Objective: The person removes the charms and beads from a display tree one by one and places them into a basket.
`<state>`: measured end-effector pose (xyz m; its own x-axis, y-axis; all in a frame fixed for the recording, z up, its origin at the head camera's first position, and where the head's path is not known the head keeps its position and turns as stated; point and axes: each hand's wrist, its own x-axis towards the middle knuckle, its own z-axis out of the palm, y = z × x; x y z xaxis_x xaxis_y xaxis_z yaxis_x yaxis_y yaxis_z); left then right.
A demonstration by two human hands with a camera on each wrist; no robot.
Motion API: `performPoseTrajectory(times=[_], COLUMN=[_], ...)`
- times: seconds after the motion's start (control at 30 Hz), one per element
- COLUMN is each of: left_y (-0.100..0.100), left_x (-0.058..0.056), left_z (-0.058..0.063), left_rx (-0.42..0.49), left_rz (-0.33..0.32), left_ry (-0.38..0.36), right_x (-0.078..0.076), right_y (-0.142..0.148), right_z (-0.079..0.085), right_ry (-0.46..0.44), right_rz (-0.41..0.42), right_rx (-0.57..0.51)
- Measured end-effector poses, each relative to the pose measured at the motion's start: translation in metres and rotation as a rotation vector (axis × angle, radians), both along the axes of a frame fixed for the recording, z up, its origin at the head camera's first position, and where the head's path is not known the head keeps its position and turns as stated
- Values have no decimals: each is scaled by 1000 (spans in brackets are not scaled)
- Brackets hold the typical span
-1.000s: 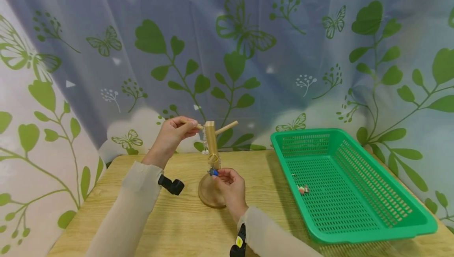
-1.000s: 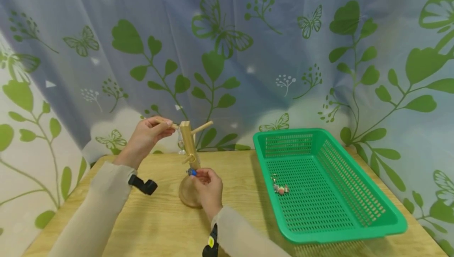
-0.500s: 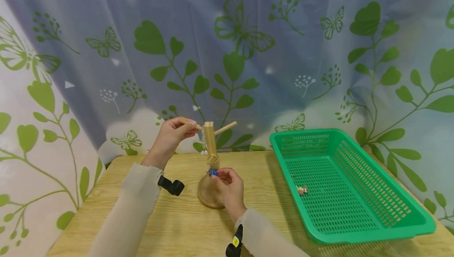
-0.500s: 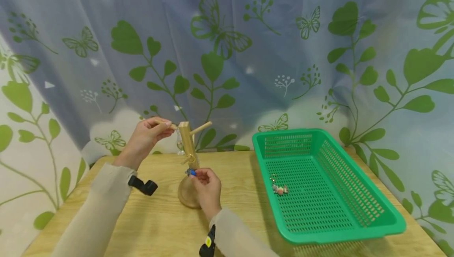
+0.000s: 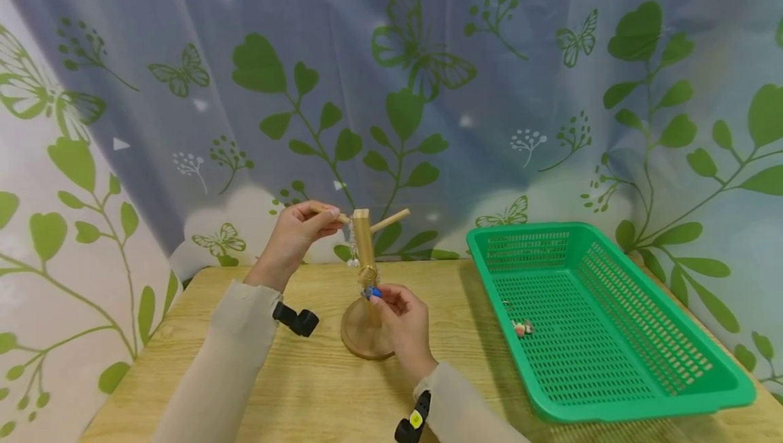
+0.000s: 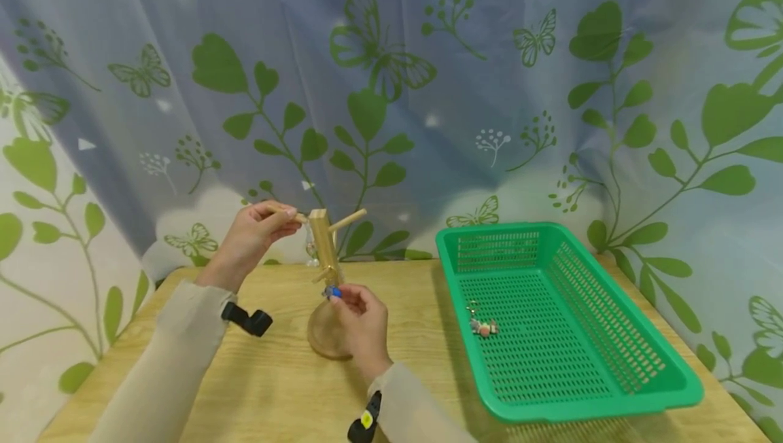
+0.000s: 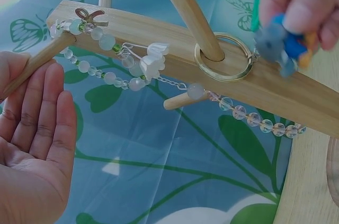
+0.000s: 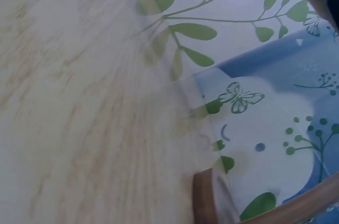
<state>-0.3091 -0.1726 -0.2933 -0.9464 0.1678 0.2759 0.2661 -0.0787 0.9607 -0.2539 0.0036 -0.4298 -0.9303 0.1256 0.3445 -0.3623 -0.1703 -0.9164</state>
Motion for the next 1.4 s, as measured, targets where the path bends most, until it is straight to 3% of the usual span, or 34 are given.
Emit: performPoseTrajectory(times=[0.2,0.8,1.4], left_y=[1,0,0], left_x=[0,0,0], left_z=[1,2,2], left_rx=[-11,-21,-22], left_rz=[7,25,17], left_ry=[-5,-15,-21], right_x=[7,19,28], right_y=[4,14,25], right_z=[10,37,58], right_ry=[74,114,166], right_rz=[24,105,126], right_rx=[-3,-27,37])
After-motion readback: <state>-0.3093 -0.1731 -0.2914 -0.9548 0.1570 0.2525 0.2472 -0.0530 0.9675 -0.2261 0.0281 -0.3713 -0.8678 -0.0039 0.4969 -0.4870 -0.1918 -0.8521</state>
